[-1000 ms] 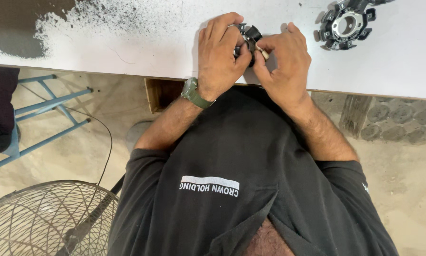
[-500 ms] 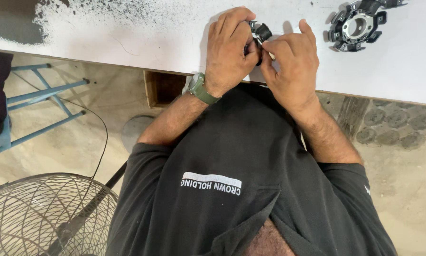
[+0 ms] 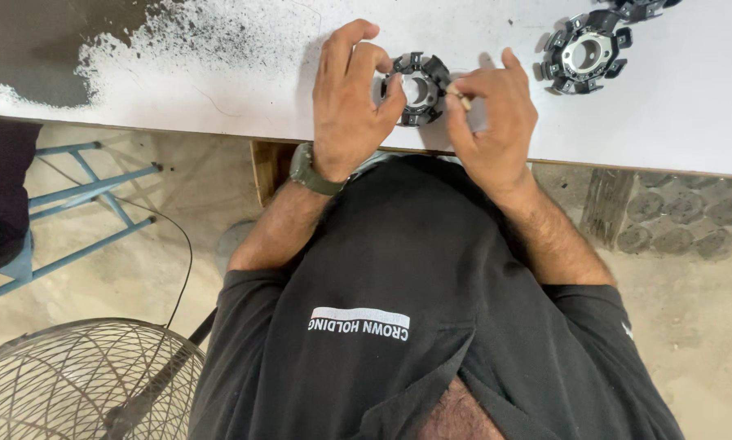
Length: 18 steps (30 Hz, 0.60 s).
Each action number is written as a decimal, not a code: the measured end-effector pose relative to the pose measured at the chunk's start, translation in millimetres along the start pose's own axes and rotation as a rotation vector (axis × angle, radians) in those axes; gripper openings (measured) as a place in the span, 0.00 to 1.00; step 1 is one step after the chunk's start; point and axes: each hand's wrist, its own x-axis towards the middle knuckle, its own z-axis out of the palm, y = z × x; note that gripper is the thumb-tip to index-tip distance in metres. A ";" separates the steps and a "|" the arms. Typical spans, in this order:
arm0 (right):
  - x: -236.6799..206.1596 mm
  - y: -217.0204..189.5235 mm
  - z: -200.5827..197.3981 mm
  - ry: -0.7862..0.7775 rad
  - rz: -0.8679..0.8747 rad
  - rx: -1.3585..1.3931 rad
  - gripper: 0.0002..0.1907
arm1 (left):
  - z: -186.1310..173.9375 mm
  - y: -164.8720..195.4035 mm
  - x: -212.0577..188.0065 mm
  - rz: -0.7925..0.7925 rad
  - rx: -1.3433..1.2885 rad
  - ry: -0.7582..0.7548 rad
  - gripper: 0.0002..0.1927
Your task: The person sits at a workbench and assembles small black plastic components onto metal hub parts, fitting each piece into place by hand and using a small flat tool to help seat the pieces. Finished assemblies are set aside on the bench as more components are picked up and worked on one at a time.
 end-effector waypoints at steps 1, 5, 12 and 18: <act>-2.1 1.4 -0.8 0.035 0.028 0.037 0.10 | -4.2 0.4 1.1 0.000 -0.001 -0.047 0.11; -4.1 8.3 5.4 0.024 0.100 0.085 0.10 | -4.2 5.0 6.6 0.027 0.039 -0.196 0.13; 1.6 9.4 17.1 -0.017 0.022 0.014 0.11 | 10.5 9.2 17.4 0.083 0.230 -0.193 0.12; 2.0 6.8 13.4 -0.006 0.033 0.016 0.11 | -1.1 4.5 12.1 0.058 0.106 -0.191 0.13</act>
